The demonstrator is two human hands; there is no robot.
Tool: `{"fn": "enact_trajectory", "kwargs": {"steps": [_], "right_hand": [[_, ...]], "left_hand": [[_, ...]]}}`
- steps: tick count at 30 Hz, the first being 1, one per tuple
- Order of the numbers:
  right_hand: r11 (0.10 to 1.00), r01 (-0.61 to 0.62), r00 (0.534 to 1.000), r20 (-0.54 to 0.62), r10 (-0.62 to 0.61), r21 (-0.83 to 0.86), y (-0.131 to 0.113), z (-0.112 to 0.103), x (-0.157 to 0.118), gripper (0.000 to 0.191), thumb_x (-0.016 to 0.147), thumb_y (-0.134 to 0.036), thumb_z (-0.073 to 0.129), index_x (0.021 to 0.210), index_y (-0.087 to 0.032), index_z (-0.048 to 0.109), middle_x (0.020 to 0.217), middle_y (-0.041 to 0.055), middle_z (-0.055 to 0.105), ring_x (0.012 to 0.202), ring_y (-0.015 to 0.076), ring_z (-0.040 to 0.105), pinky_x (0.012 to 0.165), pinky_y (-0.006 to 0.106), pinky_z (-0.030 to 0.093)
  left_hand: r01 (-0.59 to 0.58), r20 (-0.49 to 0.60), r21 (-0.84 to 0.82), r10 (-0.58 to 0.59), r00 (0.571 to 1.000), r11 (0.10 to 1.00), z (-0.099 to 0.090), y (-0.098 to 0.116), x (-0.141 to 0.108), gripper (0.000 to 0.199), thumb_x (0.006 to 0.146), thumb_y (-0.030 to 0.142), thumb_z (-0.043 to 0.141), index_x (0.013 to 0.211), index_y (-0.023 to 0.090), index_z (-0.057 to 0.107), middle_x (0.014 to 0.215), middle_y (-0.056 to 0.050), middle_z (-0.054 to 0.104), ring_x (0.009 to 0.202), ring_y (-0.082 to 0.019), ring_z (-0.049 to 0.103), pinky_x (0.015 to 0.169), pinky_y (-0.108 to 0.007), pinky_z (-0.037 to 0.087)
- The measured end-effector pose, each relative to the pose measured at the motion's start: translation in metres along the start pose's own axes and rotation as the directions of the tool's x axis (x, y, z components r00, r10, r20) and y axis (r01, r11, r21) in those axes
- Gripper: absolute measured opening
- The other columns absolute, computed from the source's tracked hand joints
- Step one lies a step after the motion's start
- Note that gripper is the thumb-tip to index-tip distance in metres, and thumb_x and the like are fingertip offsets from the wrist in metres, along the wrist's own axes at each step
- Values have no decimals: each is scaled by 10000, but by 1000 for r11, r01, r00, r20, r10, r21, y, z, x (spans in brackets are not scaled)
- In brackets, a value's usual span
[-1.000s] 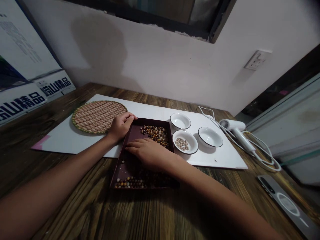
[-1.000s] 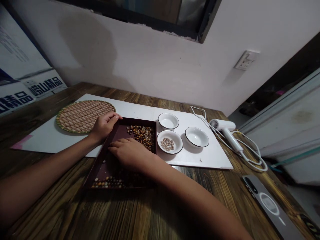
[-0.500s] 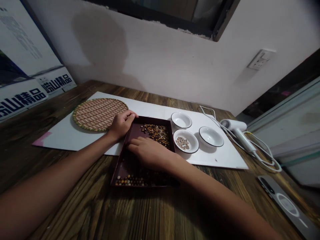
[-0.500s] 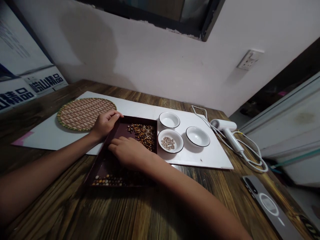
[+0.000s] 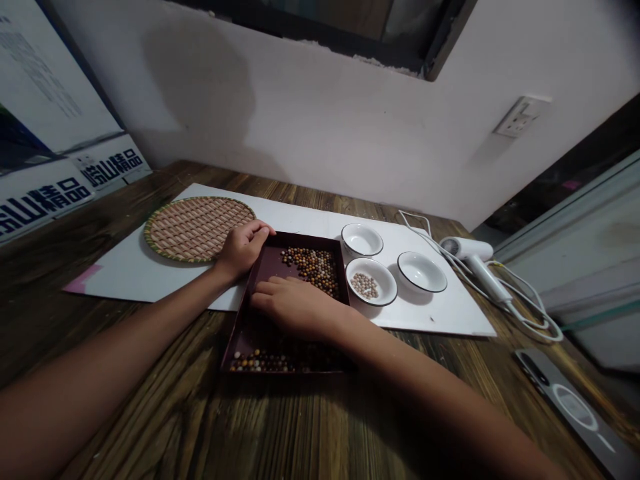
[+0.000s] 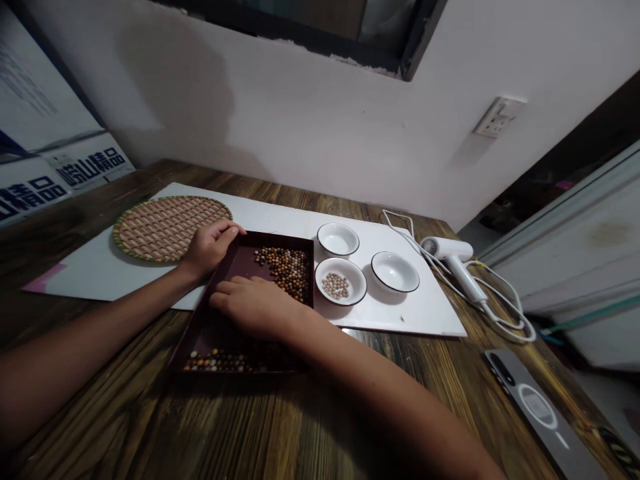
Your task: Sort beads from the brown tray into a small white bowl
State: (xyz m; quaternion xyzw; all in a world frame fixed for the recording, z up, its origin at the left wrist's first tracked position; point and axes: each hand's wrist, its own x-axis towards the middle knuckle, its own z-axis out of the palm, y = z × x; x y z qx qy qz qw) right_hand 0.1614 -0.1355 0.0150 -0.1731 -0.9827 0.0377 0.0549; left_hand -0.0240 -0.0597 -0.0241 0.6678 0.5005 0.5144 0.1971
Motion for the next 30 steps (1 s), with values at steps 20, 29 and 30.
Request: {"fn": "enact_trajectory", "kwargs": {"steps": [20, 29, 30], "right_hand": [[963, 80, 990, 90, -106, 258, -1, -21, -3, 222, 905, -75, 544, 1048, -124, 707, 1112, 91, 688, 1008, 190, 621, 920, 312, 494], [896, 112, 974, 131, -185, 430, -2, -28, -7, 362, 829, -11, 587, 1140, -139, 721, 1149, 86, 701, 1033, 185, 633, 958, 302, 488], [893, 108, 973, 137, -184, 436, -3, -29, -7, 368, 825, -5, 588, 1137, -144, 725, 1153, 86, 704, 1027, 184, 636, 952, 302, 490]], "left_hand": [[23, -3, 19, -23, 1000, 1000, 0, 1, -1, 294, 915, 351, 500, 907, 177, 736, 772, -25, 698, 715, -165, 598, 600, -259, 441], [20, 4, 38, -20, 1000, 999, 0, -3, 0, 302, 923, 349, 492, 914, 178, 740, 818, -30, 712, 752, -172, 613, 640, -265, 454], [16, 3, 38, -16, 1000, 999, 0, -3, 0, 302, 924, 350, 493, 914, 179, 741, 825, -30, 714, 761, -174, 616, 649, -267, 457]]}}
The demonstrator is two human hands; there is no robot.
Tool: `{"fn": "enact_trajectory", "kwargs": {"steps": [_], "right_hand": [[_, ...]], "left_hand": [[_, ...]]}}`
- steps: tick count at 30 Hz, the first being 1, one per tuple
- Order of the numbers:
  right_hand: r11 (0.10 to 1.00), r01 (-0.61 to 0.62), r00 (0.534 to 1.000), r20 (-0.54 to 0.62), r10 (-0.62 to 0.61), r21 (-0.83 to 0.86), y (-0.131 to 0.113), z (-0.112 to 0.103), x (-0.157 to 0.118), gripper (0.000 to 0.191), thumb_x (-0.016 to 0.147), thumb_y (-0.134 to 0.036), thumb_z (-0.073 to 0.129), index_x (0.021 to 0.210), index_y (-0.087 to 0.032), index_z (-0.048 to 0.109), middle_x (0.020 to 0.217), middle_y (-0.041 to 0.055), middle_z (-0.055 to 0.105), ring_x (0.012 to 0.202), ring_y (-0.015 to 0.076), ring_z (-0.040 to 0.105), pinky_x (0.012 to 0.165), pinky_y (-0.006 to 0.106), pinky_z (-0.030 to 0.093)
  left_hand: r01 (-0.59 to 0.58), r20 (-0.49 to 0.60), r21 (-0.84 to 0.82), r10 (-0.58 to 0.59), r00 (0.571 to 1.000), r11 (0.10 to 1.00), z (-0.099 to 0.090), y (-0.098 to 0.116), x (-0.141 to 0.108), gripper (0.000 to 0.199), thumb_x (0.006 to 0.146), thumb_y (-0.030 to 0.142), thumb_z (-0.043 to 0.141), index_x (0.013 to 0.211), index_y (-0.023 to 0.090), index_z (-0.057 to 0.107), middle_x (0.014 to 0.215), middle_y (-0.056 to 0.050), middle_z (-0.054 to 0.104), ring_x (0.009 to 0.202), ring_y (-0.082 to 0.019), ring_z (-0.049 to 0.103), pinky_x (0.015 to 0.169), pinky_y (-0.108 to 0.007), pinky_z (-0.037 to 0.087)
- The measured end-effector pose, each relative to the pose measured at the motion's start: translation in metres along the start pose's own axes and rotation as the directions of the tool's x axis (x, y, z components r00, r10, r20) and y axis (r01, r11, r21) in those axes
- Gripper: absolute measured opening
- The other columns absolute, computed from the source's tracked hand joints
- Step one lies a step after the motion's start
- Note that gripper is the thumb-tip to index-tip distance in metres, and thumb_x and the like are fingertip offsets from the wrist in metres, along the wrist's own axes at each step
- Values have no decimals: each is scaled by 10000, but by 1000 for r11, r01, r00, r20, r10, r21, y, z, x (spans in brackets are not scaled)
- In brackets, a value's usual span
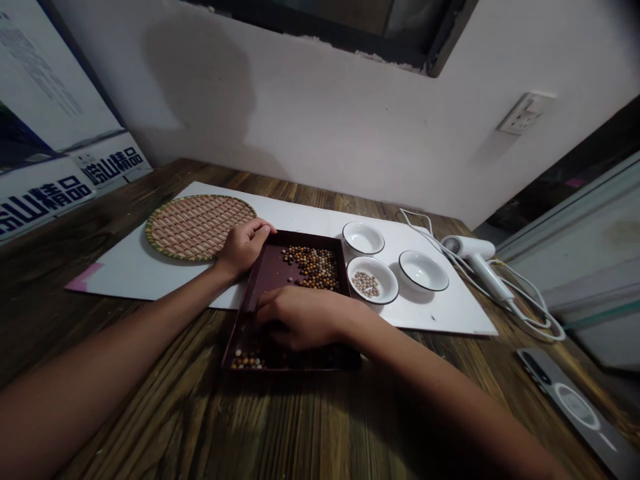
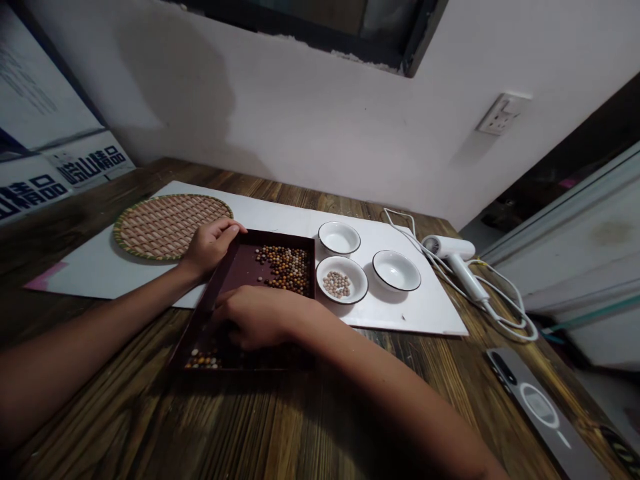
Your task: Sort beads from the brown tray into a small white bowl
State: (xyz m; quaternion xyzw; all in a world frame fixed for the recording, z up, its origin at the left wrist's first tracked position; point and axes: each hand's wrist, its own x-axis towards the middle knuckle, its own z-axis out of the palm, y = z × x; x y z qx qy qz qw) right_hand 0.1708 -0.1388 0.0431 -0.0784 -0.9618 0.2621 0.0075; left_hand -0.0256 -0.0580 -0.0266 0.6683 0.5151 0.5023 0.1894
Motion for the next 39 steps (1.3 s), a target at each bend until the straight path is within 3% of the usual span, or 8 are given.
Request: {"fn": "enact_trajectory", "kwargs": {"steps": [9, 16, 26, 33, 39], "right_hand": [[984, -143, 989, 32, 147, -102, -8, -1, 3, 334, 825, -13, 576, 1077, -150, 746, 1112, 91, 726, 959, 178, 662, 830, 281, 509], [982, -85, 996, 24, 90, -169, -8, 5, 6, 254, 866, -39, 565, 1010, -158, 736, 1083, 73, 720, 886, 162, 643, 750, 264, 480], [994, -57, 987, 143, 70, -96, -3, 4, 10, 341, 955, -46, 506, 1172, -181, 732, 1196, 92, 708, 1037, 181, 652, 859, 279, 480], [978, -89, 979, 162, 120, -189, -6, 5, 11, 242, 992, -123, 516, 1047, -151, 749, 996, 102, 752, 849, 180, 674, 714, 273, 462], [968, -55, 982, 160, 96, -243, -7, 6, 12, 253, 988, -109, 491, 1085, -126, 724, 1050, 99, 736, 848, 193, 658, 698, 297, 453]], "left_hand": [[10, 4, -20, -10, 1000, 1000, -1, 5, -1, 305, 920, 359, 499, 909, 175, 742, 753, -22, 685, 682, -160, 578, 585, -265, 423], [-6, -4, -9, 6, 1000, 1000, 0, 3, -1, 306, 920, 353, 496, 904, 175, 744, 767, -27, 689, 689, -160, 579, 592, -267, 427], [-2, 4, -23, 3, 1000, 1000, 0, 5, -1, 297, 923, 341, 496, 902, 162, 733, 811, -32, 703, 717, -155, 588, 635, -261, 438], [-8, 2, -21, 8, 1000, 1000, -1, 3, -1, 302, 923, 343, 497, 904, 162, 738, 788, -27, 688, 697, -150, 576, 613, -259, 419], [3, 3, -9, -2, 1000, 1000, -1, 4, -1, 311, 924, 359, 501, 917, 160, 740, 720, -17, 650, 636, -142, 524, 571, -260, 383]]}}
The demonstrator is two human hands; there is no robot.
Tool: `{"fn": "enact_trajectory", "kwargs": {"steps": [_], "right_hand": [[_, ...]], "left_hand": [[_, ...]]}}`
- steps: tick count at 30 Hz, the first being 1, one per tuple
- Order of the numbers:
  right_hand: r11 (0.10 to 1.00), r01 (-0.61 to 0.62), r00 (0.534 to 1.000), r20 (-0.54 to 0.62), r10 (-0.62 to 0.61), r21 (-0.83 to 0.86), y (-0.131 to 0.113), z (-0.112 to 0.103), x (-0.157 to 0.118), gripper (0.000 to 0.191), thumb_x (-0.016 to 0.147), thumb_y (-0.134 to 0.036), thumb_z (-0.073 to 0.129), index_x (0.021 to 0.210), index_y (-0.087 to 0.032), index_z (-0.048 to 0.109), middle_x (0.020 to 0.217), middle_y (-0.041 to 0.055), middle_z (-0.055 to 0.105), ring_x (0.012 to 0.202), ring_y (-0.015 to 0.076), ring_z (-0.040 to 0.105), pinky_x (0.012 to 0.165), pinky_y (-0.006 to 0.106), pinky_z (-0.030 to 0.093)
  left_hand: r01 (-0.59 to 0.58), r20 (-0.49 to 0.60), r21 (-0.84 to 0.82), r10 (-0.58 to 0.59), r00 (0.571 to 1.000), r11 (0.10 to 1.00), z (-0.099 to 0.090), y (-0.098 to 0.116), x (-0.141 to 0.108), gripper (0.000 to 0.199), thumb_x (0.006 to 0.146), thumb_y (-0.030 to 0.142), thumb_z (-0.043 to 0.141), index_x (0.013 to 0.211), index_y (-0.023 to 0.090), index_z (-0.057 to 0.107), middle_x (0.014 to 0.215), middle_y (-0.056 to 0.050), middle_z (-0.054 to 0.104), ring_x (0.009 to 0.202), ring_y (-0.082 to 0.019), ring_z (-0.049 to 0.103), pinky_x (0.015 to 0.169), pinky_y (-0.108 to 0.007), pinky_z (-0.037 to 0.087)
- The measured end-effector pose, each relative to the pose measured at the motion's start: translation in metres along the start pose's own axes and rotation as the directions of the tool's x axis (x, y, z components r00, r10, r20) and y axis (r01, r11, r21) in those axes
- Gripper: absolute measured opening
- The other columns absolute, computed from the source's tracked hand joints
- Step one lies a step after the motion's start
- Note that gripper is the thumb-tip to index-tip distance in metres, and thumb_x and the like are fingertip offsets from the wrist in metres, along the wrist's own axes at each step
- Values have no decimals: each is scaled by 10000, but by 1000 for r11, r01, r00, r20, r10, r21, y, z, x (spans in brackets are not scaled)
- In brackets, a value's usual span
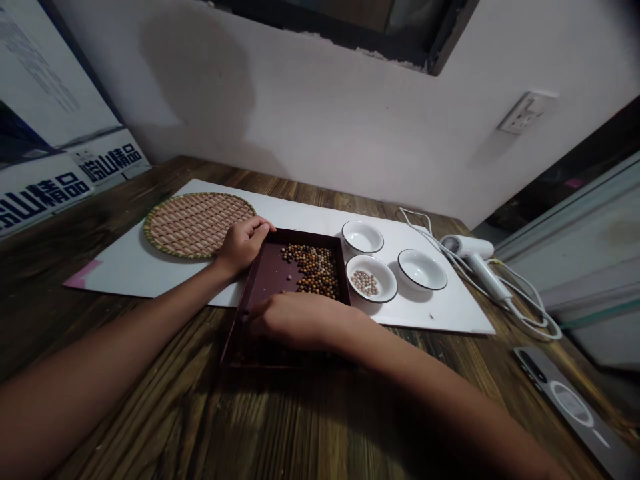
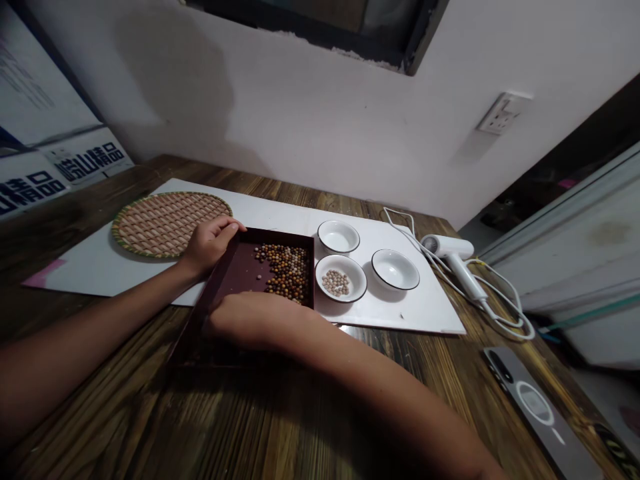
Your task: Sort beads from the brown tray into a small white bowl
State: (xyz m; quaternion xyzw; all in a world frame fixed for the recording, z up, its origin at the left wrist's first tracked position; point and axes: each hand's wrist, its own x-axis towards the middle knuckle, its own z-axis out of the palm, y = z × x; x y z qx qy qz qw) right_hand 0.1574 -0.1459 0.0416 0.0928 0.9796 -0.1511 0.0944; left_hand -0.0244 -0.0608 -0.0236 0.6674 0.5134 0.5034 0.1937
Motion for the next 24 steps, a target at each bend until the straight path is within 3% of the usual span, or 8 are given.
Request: {"fn": "enact_trajectory", "kwargs": {"steps": [5, 7, 10, 13, 15, 24], "right_hand": [[998, -57, 987, -146, 62, 33, 5, -39, -35, 214, 962, -81, 547, 1012, -136, 747, 1070, 73, 713, 929, 147, 636, 818, 236, 464], [976, -209, 930, -298, 217, 57, 13, -58, -62, 234, 964, -84, 533, 969, -139, 760, 1015, 65, 714, 889, 140, 630, 833, 244, 467], [902, -424, 833, -355, 423, 80, 29, -76, -103, 214, 903, -84, 593, 966, -186, 770, 965, 31, 736, 814, 133, 636, 774, 252, 476], [780, -617, 713, -344, 611, 105, 44, -81, -132, 195, 871, -151, 607, 918, -225, 782, 911, 7, 765, 759, 141, 656, 703, 251, 470], [716, -688, 660, -307, 685, 120, 51, -80, -142, 184, 852, -188, 612, 900, -234, 784, 891, 2, 773, 733, 144, 661, 671, 251, 466], [604, -779, 559, -252, 790, 168, 46, -83, -148, 191, 788, -172, 641, 879, -252, 789, 859, -18, 776, 739, 145, 678, 664, 254, 476]], "left_hand": [[20, 4, 2, -20, 1000, 1000, 0, -1, 0, 315, 927, 366, 498, 924, 164, 739, 691, -14, 628, 618, -141, 504, 547, -257, 362], [13, 2, 1, -13, 1000, 1000, 1, -2, 0, 314, 927, 361, 496, 922, 163, 740, 681, -8, 617, 598, -135, 485, 540, -258, 352], [5, 0, -4, -5, 1000, 1000, 1, -2, 0, 313, 926, 363, 499, 918, 162, 739, 697, -9, 627, 607, -133, 492, 547, -256, 355], [15, 1, -2, -15, 1000, 1000, 0, 0, 0, 314, 922, 364, 498, 922, 163, 740, 750, -19, 665, 652, -142, 531, 568, -254, 378], [23, 6, 8, -23, 1000, 1000, 0, 2, 0, 313, 918, 359, 494, 923, 164, 739, 785, -24, 685, 681, -149, 555, 586, -255, 396], [28, 8, 5, -28, 1000, 1000, -1, 2, 0, 309, 911, 355, 499, 921, 161, 740, 734, -15, 658, 641, -143, 541, 575, -260, 392]]}}
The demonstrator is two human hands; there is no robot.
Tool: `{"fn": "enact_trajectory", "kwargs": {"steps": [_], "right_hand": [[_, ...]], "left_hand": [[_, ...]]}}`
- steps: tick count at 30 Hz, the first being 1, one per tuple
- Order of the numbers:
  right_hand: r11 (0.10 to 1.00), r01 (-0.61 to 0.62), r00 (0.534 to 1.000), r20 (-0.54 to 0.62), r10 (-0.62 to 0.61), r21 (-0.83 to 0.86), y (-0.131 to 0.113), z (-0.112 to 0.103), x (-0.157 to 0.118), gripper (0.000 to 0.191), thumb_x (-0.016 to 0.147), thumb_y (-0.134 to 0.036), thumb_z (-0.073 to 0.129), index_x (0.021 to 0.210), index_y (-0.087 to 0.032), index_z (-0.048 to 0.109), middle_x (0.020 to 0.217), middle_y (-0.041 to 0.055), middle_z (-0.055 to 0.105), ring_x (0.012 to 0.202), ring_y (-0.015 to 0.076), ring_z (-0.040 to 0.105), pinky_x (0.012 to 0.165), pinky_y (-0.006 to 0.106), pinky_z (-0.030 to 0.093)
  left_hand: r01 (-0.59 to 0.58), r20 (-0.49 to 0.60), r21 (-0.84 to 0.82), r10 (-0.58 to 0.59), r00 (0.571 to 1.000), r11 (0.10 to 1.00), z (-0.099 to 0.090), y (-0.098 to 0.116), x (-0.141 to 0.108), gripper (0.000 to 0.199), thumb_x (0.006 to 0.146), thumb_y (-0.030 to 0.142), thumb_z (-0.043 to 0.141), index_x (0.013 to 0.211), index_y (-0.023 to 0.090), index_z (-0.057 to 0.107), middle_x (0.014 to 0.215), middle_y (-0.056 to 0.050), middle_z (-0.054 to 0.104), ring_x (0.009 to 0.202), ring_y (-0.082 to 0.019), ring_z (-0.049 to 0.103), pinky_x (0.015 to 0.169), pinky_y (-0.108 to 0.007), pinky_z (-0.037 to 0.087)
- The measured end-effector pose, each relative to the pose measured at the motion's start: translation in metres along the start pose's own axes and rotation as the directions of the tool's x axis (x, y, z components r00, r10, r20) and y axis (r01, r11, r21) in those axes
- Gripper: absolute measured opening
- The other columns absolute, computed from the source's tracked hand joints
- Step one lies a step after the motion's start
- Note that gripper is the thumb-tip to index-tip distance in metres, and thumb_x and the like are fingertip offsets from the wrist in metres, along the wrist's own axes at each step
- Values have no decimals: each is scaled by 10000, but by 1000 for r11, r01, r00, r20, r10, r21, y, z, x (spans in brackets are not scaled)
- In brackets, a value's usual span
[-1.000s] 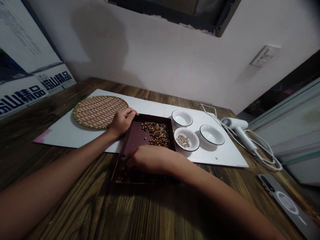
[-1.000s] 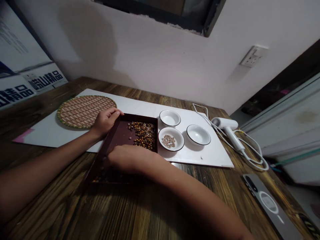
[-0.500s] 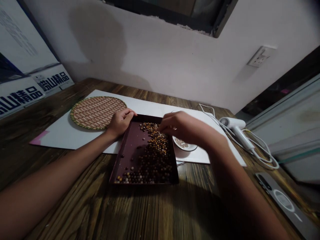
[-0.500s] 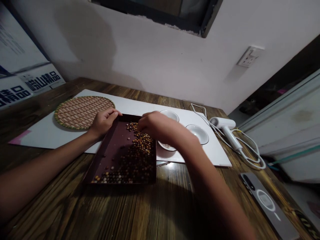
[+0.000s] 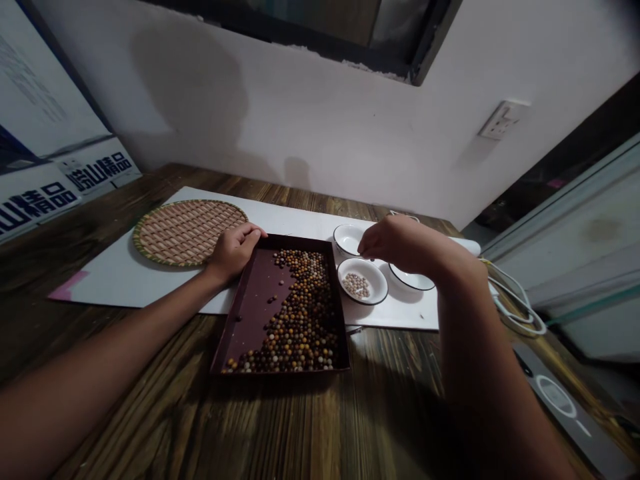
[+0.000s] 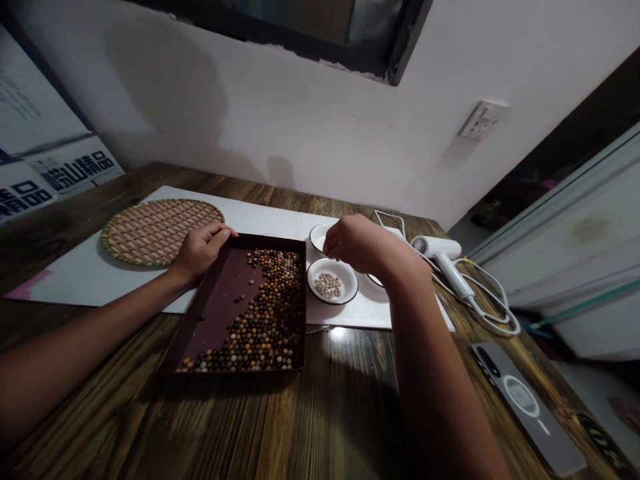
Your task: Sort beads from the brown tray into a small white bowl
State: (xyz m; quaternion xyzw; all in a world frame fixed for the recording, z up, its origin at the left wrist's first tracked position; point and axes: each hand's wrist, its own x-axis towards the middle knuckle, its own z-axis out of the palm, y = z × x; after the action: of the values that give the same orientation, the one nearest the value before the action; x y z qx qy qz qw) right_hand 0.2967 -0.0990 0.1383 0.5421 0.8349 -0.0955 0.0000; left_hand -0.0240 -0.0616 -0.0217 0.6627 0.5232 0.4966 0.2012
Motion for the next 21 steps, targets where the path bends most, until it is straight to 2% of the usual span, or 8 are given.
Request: {"fn": "enact_trajectory", "kwargs": {"steps": [12, 18, 21], "right_hand": [[997, -71, 997, 3, 71, 19, 4, -4, -7, 207, 802, -165, 620, 887, -248, 790, 909, 3, 782, 768, 174, 696, 695, 276, 512], [994, -97, 995, -24, 98, 43, 13, -4, -8, 342, 801, -131, 621, 1084, -252, 771, 928, 12, 782, 766, 170, 706, 672, 278, 526], [995, -91, 995, -38, 92, 28, 13, -3, -8, 349, 811, -128, 609, 1104, -242, 760, 943, 29, 779, 780, 177, 705, 687, 292, 528]], "left_hand": [[6, 1, -23, -6, 1000, 1000, 0, 4, -1, 291, 909, 360, 504, 893, 170, 724, 746, -22, 661, 642, -144, 537, 566, -262, 388], [1, 1, -6, -1, 1000, 1000, 0, 1, -1, 296, 912, 358, 501, 902, 170, 729, 748, -20, 665, 628, -138, 531, 563, -260, 386], [-4, 5, 0, 4, 1000, 1000, 0, -1, 0, 304, 916, 363, 497, 918, 172, 734, 764, -21, 676, 655, -145, 551, 574, -259, 392]]}}
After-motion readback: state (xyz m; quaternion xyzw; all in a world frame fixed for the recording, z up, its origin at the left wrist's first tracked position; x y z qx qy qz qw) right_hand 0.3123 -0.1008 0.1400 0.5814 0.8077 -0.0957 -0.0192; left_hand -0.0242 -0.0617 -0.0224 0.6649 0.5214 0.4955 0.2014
